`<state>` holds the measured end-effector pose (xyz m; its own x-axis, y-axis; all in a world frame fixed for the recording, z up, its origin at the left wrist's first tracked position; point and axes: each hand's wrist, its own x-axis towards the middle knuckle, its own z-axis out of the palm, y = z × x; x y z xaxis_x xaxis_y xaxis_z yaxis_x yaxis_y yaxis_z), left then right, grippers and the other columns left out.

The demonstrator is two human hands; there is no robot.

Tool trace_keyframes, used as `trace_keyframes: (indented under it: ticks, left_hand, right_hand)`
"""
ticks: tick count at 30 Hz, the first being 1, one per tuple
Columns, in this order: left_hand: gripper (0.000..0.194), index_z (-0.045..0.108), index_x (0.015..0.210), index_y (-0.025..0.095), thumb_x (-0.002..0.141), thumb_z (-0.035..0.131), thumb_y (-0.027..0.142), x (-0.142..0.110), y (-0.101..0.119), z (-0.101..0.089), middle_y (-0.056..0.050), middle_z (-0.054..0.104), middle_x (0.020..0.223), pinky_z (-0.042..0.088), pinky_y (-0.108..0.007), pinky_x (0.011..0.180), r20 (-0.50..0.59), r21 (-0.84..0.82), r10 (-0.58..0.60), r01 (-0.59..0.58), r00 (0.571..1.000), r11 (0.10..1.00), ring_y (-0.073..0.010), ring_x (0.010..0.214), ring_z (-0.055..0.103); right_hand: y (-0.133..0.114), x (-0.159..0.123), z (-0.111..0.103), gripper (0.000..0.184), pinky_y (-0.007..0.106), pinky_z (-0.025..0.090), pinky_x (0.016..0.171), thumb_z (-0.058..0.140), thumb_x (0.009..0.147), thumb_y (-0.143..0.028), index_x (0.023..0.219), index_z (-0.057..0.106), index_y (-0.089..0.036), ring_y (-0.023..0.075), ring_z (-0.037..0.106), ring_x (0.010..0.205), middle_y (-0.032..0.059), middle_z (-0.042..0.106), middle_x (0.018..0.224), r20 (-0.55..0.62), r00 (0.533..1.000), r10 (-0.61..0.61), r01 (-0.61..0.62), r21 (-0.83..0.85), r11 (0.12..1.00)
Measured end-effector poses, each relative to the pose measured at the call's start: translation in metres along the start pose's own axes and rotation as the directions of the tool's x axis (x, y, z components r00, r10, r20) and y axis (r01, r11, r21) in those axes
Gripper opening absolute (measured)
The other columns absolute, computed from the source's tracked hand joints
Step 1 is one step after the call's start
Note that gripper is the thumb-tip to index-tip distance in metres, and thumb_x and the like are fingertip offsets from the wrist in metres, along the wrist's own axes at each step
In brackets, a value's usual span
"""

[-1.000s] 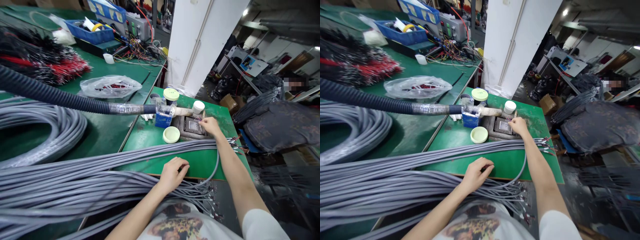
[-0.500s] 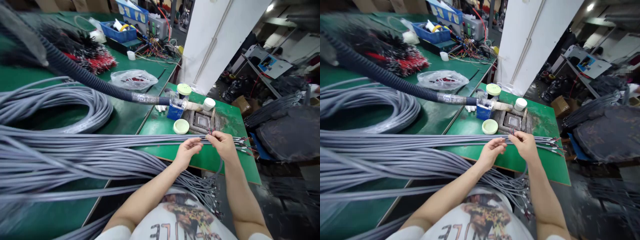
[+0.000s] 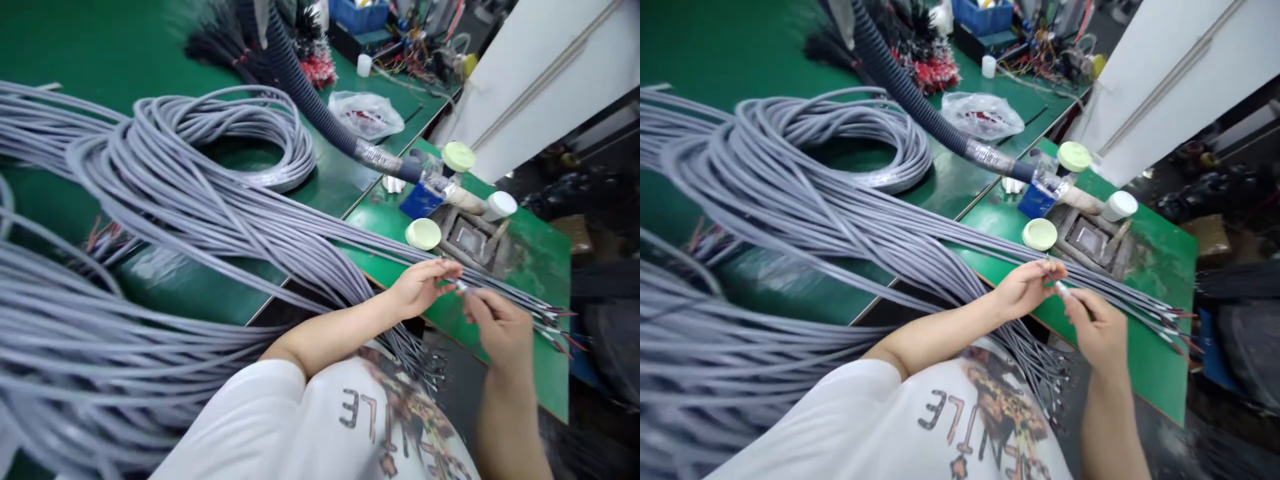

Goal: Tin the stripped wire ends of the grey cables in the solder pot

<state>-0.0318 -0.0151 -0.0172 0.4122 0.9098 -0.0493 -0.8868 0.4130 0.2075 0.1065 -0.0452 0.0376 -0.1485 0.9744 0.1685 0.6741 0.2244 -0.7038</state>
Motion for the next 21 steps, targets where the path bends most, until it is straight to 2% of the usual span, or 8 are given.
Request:
trace_keyframes:
  ticks: [2, 5, 8, 11, 15, 17, 19, 21]
  left_hand:
    - [0.009, 0.066, 0.073, 0.014, 0.073, 0.065, 0.024, 0.003, -0.003, -0.002, -0.005, 0.067, 0.09, 0.044, -0.026, 0.068, 0.032, -0.014, -0.118, 0.118, 0.992, 0.993, -0.0149, 0.079, 0.059]
    - [0.022, 0.07, 0.083, 0.013, 0.073, 0.066, 0.032, 0.008, -0.012, -0.001, -0.009, 0.068, 0.094, 0.045, -0.026, 0.065, 0.041, 0.024, -0.215, 0.214, 0.976, 0.977, -0.0146, 0.075, 0.058]
    - [0.028, 0.07, 0.094, 0.014, 0.078, 0.066, 0.036, 0.004, -0.02, 0.004, -0.009, 0.067, 0.101, 0.046, -0.028, 0.073, 0.056, 0.122, -0.168, 0.16, 0.984, 0.979, -0.017, 0.086, 0.06]
    - [0.031, 0.07, 0.098, 0.015, 0.076, 0.07, 0.037, -0.002, -0.026, 0.006, -0.009, 0.068, 0.102, 0.045, -0.031, 0.081, 0.067, 0.232, -0.101, 0.083, 0.993, 0.969, -0.0187, 0.09, 0.061]
    - [0.029, 0.072, 0.092, 0.013, 0.077, 0.069, 0.038, -0.003, -0.026, 0.001, -0.009, 0.07, 0.094, 0.041, -0.032, 0.089, 0.056, 0.432, 0.013, -0.036, 0.998, 0.901, -0.0201, 0.092, 0.061]
    - [0.028, 0.071, 0.089, 0.013, 0.08, 0.066, 0.038, -0.002, -0.024, -0.002, -0.008, 0.07, 0.091, 0.04, -0.032, 0.091, 0.079, 0.52, 0.046, -0.081, 0.996, 0.85, -0.0197, 0.092, 0.061]
    - [0.027, 0.07, 0.086, 0.013, 0.082, 0.062, 0.039, -0.002, -0.023, -0.003, -0.006, 0.069, 0.087, 0.041, -0.03, 0.089, 0.115, 0.606, 0.031, -0.095, 0.993, 0.79, -0.0182, 0.089, 0.06]
    - [0.027, 0.068, 0.082, 0.013, 0.084, 0.06, 0.039, -0.005, -0.025, -0.003, -0.004, 0.068, 0.085, 0.042, -0.028, 0.085, 0.154, 0.703, -0.017, -0.098, 0.988, 0.704, -0.0167, 0.085, 0.059]
  right_hand:
    - [0.0, -0.004, 0.002, 0.017, 0.025, 0.044, 0.051, 0.059, 0.083, -0.033, 0.087, 0.071, -0.021, 0.0131, 0.055, 0.053, -0.0004, 0.061, 0.063, 0.038, 0.999, -0.005, 0.004, 0.027, 1.0]
    - [0.002, -0.006, 0.004, 0.018, 0.024, 0.044, 0.049, 0.059, 0.083, -0.034, 0.085, 0.07, -0.021, 0.0123, 0.054, 0.051, -0.0011, 0.06, 0.061, -0.037, 0.999, 0.033, -0.03, 0.076, 0.997]
    - [0.005, -0.008, 0.004, 0.018, 0.023, 0.043, 0.048, 0.058, 0.084, -0.034, 0.085, 0.069, -0.02, 0.0113, 0.052, 0.05, -0.0016, 0.06, 0.062, -0.158, 0.985, 0.077, -0.068, 0.061, 0.996]
    - [0.006, -0.013, 0.004, 0.017, 0.025, 0.045, 0.056, 0.057, 0.085, -0.033, 0.085, 0.069, -0.02, 0.0127, 0.055, 0.057, 0.0002, 0.063, 0.07, -0.241, 0.97, 0.024, -0.032, -0.03, 0.999]
    - [0.003, -0.017, -0.007, 0.014, 0.027, 0.046, 0.066, 0.058, 0.085, -0.029, 0.08, 0.068, -0.021, 0.0157, 0.059, 0.07, 0.0021, 0.064, 0.075, -0.14, 0.986, -0.095, 0.076, -0.136, 0.988]
    - [0.0, -0.016, -0.019, 0.013, 0.027, 0.045, 0.066, 0.059, 0.084, -0.029, 0.078, 0.068, -0.021, 0.0151, 0.059, 0.069, 0.002, 0.065, 0.075, -0.152, 0.982, -0.116, 0.089, -0.171, 0.981]
    - [-0.005, -0.015, -0.031, 0.012, 0.025, 0.044, 0.064, 0.06, 0.084, -0.029, 0.083, 0.069, -0.021, 0.0135, 0.058, 0.065, 0.0012, 0.066, 0.074, -0.165, 0.981, -0.099, 0.069, -0.182, 0.981]
    - [-0.012, -0.012, -0.041, 0.019, 0.023, 0.043, 0.061, 0.059, 0.085, -0.03, 0.099, 0.068, -0.021, 0.0118, 0.056, 0.059, -0.0003, 0.066, 0.071, -0.063, 0.996, -0.059, 0.048, -0.168, 0.985]
